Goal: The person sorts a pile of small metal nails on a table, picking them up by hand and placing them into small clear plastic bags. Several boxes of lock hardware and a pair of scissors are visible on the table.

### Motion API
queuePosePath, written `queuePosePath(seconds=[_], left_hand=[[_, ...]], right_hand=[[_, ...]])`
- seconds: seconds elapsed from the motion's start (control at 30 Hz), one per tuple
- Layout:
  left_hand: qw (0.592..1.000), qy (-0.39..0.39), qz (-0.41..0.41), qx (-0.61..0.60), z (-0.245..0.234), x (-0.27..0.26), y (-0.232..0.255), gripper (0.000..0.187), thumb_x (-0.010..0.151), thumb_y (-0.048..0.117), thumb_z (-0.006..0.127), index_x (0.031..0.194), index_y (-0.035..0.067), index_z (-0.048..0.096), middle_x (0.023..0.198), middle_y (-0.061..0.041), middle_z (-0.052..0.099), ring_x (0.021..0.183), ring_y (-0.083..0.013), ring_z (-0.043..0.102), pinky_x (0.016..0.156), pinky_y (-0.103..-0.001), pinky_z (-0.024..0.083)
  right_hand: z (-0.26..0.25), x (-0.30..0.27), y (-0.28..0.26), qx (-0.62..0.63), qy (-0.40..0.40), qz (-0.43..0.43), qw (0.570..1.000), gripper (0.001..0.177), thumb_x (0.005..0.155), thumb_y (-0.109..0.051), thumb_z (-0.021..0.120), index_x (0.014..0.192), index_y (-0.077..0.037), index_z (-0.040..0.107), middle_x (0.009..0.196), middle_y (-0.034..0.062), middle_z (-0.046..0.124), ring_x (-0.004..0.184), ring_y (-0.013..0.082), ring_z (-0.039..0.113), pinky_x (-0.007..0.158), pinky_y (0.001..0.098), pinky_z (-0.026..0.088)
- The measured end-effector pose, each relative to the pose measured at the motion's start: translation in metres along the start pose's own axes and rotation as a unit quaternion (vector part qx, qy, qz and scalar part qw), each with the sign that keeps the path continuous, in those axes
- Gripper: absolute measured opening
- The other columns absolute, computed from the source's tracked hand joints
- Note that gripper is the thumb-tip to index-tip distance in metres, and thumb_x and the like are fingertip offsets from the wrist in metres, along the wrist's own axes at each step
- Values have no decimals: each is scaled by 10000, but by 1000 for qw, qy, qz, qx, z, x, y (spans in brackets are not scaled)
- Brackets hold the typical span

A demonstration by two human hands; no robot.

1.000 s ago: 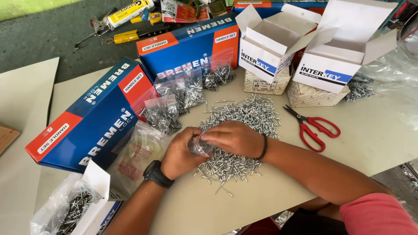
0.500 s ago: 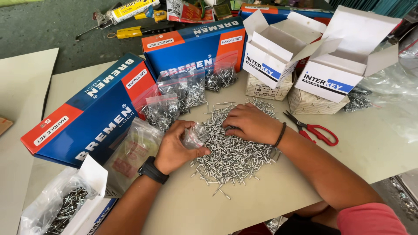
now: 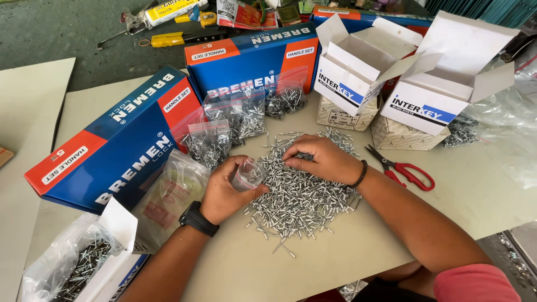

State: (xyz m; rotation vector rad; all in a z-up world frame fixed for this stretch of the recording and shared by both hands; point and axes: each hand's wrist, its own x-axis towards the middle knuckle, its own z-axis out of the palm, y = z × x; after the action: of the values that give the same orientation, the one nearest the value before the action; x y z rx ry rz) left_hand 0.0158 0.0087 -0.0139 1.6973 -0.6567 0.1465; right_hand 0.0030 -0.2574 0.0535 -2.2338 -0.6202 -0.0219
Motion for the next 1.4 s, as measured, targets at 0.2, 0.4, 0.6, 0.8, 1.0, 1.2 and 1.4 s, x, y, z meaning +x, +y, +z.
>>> queuePosePath(seconds=[0.2, 0.4, 0.6, 0.8, 1.0, 1.2, 1.4], left_hand=[[1000, -8, 4, 19, 8, -2, 12, 524, 639, 125, 951, 1079, 7, 692, 874, -166, 730, 798, -313, 723, 724, -388, 550], [1000, -24, -16, 12, 10, -5, 6, 596, 626, 227, 966, 1115, 38, 681, 861, -148, 722, 766, -278, 711, 675, -371, 537], [999, -32, -23, 7, 13, -9, 8, 589, 621, 253, 958, 1097, 63, 669, 823, -128, 695, 728, -266, 692, 665, -366, 541], [999, -32, -32, -5, 13, -8, 9, 591, 614, 217, 956, 1101, 57, 663, 817, -130, 700, 753, -258, 686, 691, -371, 539], [999, -10, -48, -10, 11, -7, 1, 585, 617, 202, 969, 1089, 65, 651, 795, -103, 678, 750, -216, 678, 705, -330, 539], [996, -41, -70, -48, 9, -6, 1, 568, 636, 181, 962, 1095, 55, 654, 807, -76, 671, 780, -175, 651, 747, -318, 537], [995, -51, -71, -41, 8, -6, 6, 561, 652, 163, 952, 1108, 49, 645, 826, -98, 676, 796, -191, 670, 766, -331, 542]], right_hand=[[8, -1, 5, 137, 60, 27, 988, 152, 948, -139, 691, 1073, -68, 739, 973, 117, 766, 1000, 232, 687, 964, 444, 492], [23, -3, 7, 86, 189, -14, 978, 143, 932, -139, 720, 1053, -64, 740, 956, 89, 750, 973, 226, 707, 923, 386, 516], [36, -10, -18, 33, 228, -178, 957, 143, 918, -92, 685, 1054, -99, 729, 931, 66, 737, 974, 246, 666, 955, 409, 478], [38, -5, -16, 10, 127, -198, 972, 288, 1018, -152, 500, 1256, -114, 658, 1245, 96, 702, 1147, 265, 617, 1010, 432, 424], [1, -7, -3, -257, -78, -2, 963, 498, 931, -533, 628, 1221, -132, 687, 1158, 122, 699, 1346, 378, 497, 1141, 633, 280], [17, -6, 20, -277, -41, -29, 960, 280, 951, -399, 648, 1037, -140, 707, 1044, 58, 706, 1291, 321, 540, 1144, 633, 283], [15, -2, 25, -169, -33, -8, 985, 189, 950, -327, 670, 1016, -170, 753, 1037, 66, 732, 1301, 324, 549, 1156, 594, 292]])
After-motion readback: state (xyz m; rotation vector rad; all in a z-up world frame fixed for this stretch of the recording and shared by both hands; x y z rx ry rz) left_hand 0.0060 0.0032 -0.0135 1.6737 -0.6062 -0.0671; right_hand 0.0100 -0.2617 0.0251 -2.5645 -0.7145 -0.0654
